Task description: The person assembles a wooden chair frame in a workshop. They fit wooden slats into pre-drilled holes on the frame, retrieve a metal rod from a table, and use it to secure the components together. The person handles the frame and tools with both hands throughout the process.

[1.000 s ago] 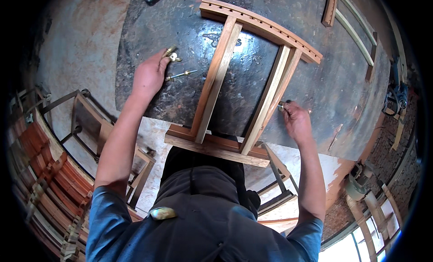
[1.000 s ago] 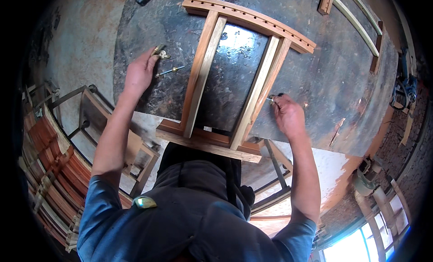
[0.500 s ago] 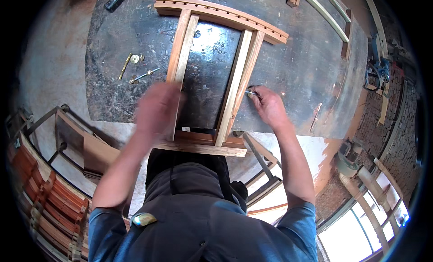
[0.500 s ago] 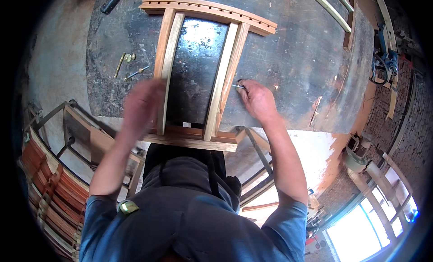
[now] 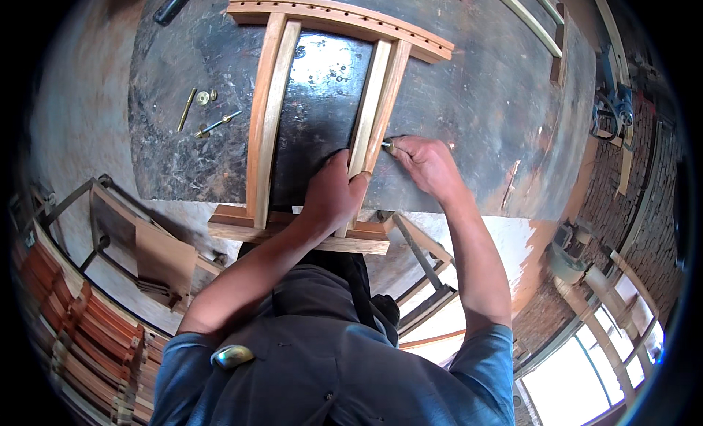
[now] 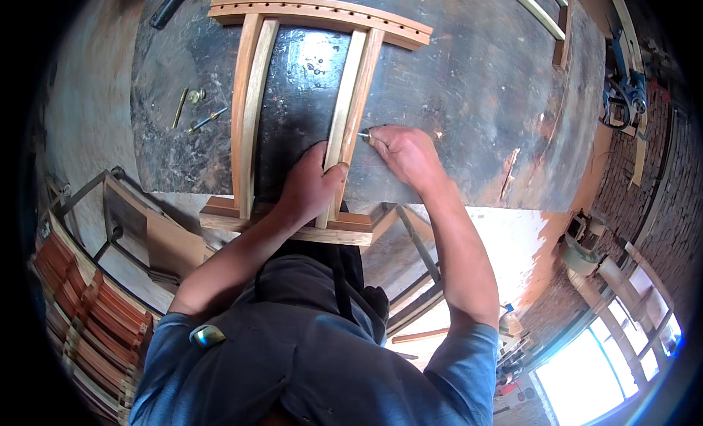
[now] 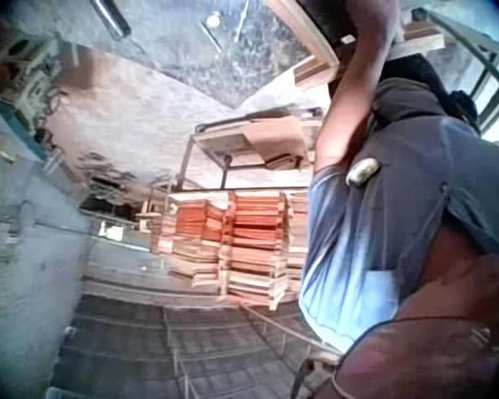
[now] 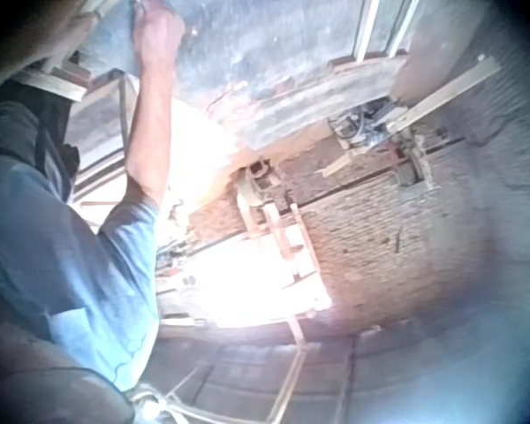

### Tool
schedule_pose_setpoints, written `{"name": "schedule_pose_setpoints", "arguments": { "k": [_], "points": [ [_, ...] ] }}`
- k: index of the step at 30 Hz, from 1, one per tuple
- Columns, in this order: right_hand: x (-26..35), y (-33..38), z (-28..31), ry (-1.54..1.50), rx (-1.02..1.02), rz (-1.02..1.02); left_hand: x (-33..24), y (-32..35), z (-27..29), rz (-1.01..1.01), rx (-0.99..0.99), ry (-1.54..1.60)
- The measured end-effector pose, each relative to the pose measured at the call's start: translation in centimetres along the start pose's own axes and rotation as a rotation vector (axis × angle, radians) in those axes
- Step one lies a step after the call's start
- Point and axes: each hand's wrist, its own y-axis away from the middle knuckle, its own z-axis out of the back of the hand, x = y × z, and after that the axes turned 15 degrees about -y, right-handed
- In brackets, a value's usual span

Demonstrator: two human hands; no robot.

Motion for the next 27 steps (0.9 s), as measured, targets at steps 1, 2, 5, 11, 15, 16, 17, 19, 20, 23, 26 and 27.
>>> {"name": "schedule_pose_setpoints", "arguments": {
  "k": [1, 2, 5, 11, 15, 16, 17, 19, 20, 23, 26, 27],
  "points": [
    [-0.3, -0.1, 0.1, 0.008, 0.023, 0.0, 0.0, 0.0, 0.0, 0.003, -0.005, 0.03],
    [-0.5, -0.1, 0.2, 0.015, 0.046, 0.0, -0.1, 0.0, 0.0, 0.027, 0.014, 0.058],
    [-0.1, -0.1, 0.5, -0.014, 0.055, 0.011, -0.2, 0.0, 0.1, 0.072, 0.046, 0.094],
    [0.3, 0.6, 0.3, -0.064, -0.078, 0.194, -1.4, 1.1, 1.6, 0.054, 0.039, -0.056],
    [0.9, 0.7, 0.7, -0.045, -0.011, 0.173, -1.8, 1.2, 2.6, 0.051, 0.094, 0.02],
    [1.3, 0.8, 0.9, -0.046, 0.006, 0.163, -1.7, 1.4, 2.8, 0.054, 0.113, 0.052],
    [1.5, 0.9, 1.0, -0.047, 0.024, 0.154, -1.5, 1.4, 2.8, 0.049, 0.114, 0.062],
    [1.2, 1.0, 0.7, -0.14, 0.023, 0.12, -1.3, 1.4, 2.7, 0.037, 0.113, 0.084],
    [1.2, 1.0, 0.7, -0.186, 0.023, 0.105, -1.3, 1.3, 2.6, 0.044, 0.119, 0.111],
    [1.8, 1.4, 0.7, -0.195, 0.0, 0.113, -1.2, 1.4, 2.8, 0.05, 0.177, 0.298],
    [2.2, 1.3, 0.6, -0.175, -0.013, 0.088, -1.4, 1.7, 3.5, 0.005, 0.166, 0.145],
    [2.1, 1.4, 0.3, -0.126, -0.01, 0.094, -1.4, 1.8, 3.6, -0.007, 0.167, 0.131]
  ]
}}
